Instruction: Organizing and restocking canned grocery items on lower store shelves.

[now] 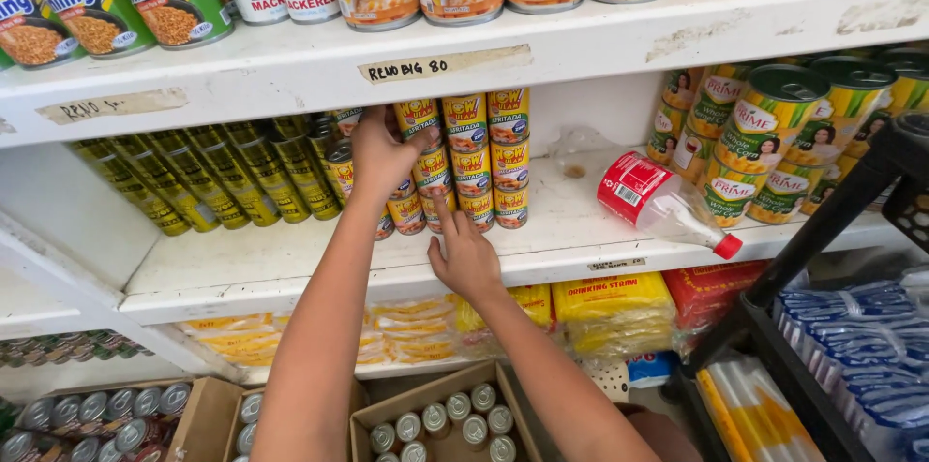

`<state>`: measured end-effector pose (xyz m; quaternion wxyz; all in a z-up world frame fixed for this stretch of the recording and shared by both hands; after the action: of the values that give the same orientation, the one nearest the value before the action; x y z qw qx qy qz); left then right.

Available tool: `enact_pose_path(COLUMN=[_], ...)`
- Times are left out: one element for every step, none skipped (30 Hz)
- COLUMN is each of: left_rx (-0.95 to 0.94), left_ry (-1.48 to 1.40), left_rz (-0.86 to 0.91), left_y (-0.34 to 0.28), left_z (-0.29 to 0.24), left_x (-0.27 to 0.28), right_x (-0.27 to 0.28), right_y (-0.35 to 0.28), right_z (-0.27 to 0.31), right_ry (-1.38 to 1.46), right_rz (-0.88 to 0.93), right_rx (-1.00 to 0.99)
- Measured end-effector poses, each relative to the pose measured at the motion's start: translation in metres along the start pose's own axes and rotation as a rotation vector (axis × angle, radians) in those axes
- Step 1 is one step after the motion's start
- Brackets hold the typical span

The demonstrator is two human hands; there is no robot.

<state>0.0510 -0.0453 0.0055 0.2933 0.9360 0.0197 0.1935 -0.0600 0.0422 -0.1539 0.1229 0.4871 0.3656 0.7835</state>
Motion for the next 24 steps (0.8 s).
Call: enact_pose_path(left_rx=[-0.002, 0.011, 0.025, 0.023, 0.031, 0.039, 0.040, 0.046, 0.050, 0.051, 0.041, 0.031, 0.031, 0.040, 0.049, 0.047, 0.028, 0.009, 0.009, 0.021, 0.032, 0.032, 0.049, 0.065], left_ry=[-0.001, -0.011, -0.019, -0.018, -0.009, 0.001, 0.002, -0.010, -0.023, -0.023, -0.010, 0.002, 0.002, 0.008, 0.013, 0.013, 0.004, -0.004, -0.004, 0.012, 0.027, 0.027, 0.045, 0.062], left_rz=[0.000, 0.012, 0.024, 0.023, 0.023, 0.022, 0.023, 0.025, 0.026, 0.026, 0.015, 0.005, 0.004, 0.004, 0.002, 0.000, 0.001, 0.003, 0.001, -0.002, -0.004, -0.005, -0.005, -0.005], left_y=[0.000, 0.001, 0.001, 0.001, 0.000, 0.000, 0.000, 0.000, 0.000, 0.000, -0.001, -0.001, -0.001, -0.001, 0.000, 0.000, 0.001, 0.001, 0.000, 0.000, -0.001, -0.002, -0.003, -0.004], left_z=[0.000, 0.001, 0.002, 0.001, 0.001, 0.000, 0.001, 0.002, 0.003, 0.002, 0.001, 0.000, 0.000, 0.001, 0.001, 0.002, 0.004, 0.005, 0.002, -0.001, -0.003, -0.006, -0.008, -0.010], left_x=[-0.001, -0.002, -0.002, -0.002, -0.002, -0.002, -0.002, -0.003, -0.004, -0.004, -0.004, -0.004, -0.005, -0.005, -0.005, -0.006, -0.006, -0.006, -0.006, -0.005, -0.005, -0.004, -0.003, -0.003], right_x=[0.000, 0.000, 0.000, 0.001, 0.002, 0.002, 0.002, 0.002, 0.002, 0.002, 0.001, 0.000, 0.001, 0.001, 0.001, 0.001, 0.002, 0.002, 0.001, 0.001, 0.000, 0.000, 0.000, 0.000], right_y=[0.000, 0.000, 0.000, 0.001, 0.001, 0.000, 0.000, 0.000, 0.000, 0.000, 0.000, 0.000, 0.000, 0.000, 0.001, 0.002, 0.002, 0.003, 0.003, 0.002, 0.001, 0.001, 0.001, 0.001], right_z=[0.000, -0.001, 0.000, 0.000, 0.001, 0.001, 0.001, 0.002, 0.002, 0.002, 0.001, 0.001, 0.001, 0.001, 0.001, 0.001, 0.001, 0.001, 0.001, 0.001, 0.000, 0.000, 0.000, 0.000], right_ry=[-0.002, 0.006, 0.016, 0.017, 0.018, 0.020, 0.022, 0.023, 0.024, 0.025, 0.020, 0.015, 0.015, 0.010, 0.004, 0.004, 0.006, 0.008, 0.008, 0.010, 0.012, 0.011, 0.010, 0.008], right_rz=[-0.002, -0.007, -0.012, -0.014, 0.008, 0.030, 0.031, 0.025, 0.018, 0.018, 0.020, 0.022, 0.022, 0.029, 0.035, 0.035, 0.050, 0.065, 0.065, 0.060, 0.054, 0.055, 0.057, 0.060], right_rx=[0.001, 0.001, 0.001, 0.002, -0.020, -0.042, -0.044, -0.035, -0.025, -0.026, -0.028, -0.031, -0.031, -0.034, -0.034, -0.032, -0.050, -0.068, -0.066, -0.057, -0.049, -0.048, -0.048, -0.047])
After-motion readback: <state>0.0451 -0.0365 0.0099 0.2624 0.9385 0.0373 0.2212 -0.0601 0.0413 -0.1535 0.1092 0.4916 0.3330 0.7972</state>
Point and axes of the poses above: each hand's wrist, its own y-axis towards the middle knuckle, its own x-axis out of the back of the hand, z = x × y, the point moved 1 cm from there along y, towards the middle knuckle, and after that the axes turned 10 degrees about x, right-handed, at the moved point
